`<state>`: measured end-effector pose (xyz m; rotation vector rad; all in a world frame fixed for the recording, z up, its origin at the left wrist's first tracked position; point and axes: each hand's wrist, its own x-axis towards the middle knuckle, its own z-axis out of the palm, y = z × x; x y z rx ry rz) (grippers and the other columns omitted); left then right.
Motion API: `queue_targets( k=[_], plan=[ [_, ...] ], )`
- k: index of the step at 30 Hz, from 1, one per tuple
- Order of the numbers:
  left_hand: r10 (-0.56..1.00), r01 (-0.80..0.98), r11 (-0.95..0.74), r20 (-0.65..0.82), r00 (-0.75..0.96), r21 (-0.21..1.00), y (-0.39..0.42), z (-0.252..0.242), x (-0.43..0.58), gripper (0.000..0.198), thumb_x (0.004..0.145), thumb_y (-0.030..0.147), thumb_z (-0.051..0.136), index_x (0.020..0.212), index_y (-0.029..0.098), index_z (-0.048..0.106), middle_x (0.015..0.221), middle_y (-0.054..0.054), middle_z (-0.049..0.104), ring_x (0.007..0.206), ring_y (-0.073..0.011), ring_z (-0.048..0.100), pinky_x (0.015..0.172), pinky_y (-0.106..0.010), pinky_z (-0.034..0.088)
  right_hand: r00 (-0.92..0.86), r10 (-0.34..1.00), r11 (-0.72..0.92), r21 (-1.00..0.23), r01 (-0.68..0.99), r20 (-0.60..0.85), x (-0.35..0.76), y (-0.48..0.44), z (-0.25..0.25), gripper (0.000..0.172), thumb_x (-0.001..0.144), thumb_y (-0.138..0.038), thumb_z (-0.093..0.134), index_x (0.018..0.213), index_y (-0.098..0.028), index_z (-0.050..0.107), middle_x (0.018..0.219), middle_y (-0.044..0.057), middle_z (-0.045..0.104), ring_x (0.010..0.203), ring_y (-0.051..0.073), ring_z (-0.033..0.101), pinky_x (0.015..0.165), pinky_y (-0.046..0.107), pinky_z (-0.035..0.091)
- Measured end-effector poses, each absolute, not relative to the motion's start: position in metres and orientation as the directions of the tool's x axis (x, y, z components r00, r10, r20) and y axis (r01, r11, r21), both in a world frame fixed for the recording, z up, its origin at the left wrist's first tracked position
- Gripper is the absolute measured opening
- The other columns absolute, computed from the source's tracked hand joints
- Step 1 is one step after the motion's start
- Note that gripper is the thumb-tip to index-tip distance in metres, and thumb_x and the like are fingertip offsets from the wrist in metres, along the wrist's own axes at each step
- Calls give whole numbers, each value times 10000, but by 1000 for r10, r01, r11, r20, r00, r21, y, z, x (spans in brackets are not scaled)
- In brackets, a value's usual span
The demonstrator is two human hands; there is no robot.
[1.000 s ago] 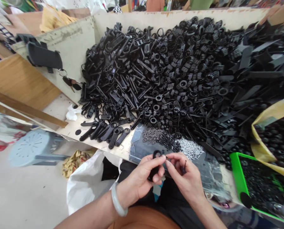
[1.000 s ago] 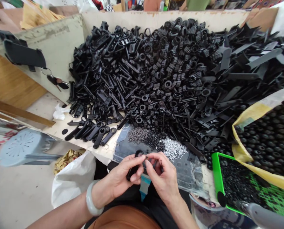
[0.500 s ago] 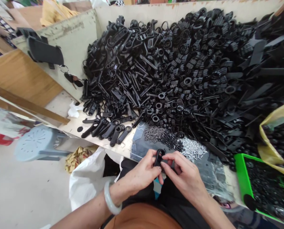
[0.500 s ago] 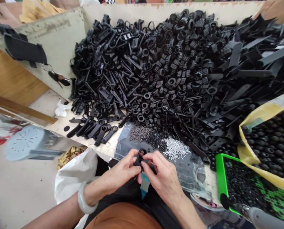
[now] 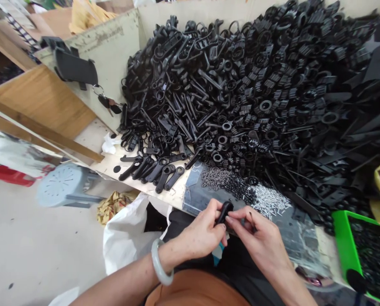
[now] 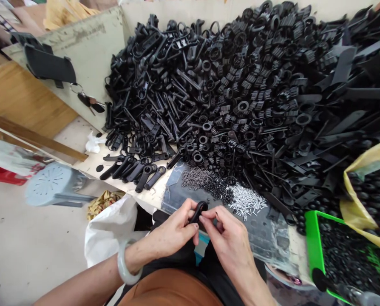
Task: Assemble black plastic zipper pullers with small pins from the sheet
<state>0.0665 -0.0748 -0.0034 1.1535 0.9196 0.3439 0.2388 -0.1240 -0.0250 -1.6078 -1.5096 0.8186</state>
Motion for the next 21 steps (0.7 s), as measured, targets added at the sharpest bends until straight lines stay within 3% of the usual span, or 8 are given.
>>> queue_targets(
  k=[3,7,14,18,21],
  plan=[
    [668,189,420,-444,597,887,-74,-2,66,222,853,85,495,1011,236,456,644,55,592,674,-144,586,712,-273,422,83,990,53,-847,529,114,239,-125,-23,205,958,-385,655,851,-246,760,709,9,672,501,129,482,485,263,401],
    [692,178,409,-431,579,895,-73,-7,64,76,942,248,534,993,226,483,676,55,585,562,-104,555,598,-237,404,22,981,145,-804,576,192,241,-125,-18,175,973,-342,631,928,-260,779,708,10,685,477,128,510,460,253,424],
    [729,148,382,-396,558,912,-74,-19,61,154,990,353,532,1021,202,534,666,69,562,449,-58,439,492,-201,357,-71,978,200,-776,598,197,239,-126,-10,197,995,-261,580,1063,-258,765,816,31,720,622,145,663,585,240,514],
    [726,55,448,-399,561,892,-72,-19,60,244,988,410,555,1079,185,524,789,23,645,443,-37,409,455,-196,289,-65,992,129,-813,567,112,247,-130,-7,270,1029,-321,534,1243,-271,691,827,15,705,611,141,655,569,231,524],
    [719,-12,501,-409,562,865,-69,-19,59,293,979,437,573,1098,175,513,815,-2,679,431,-27,399,455,-197,266,37,998,10,-772,636,44,256,-137,-5,263,1022,-384,537,1240,-260,616,794,2,695,561,154,658,528,245,526]
  ],
)
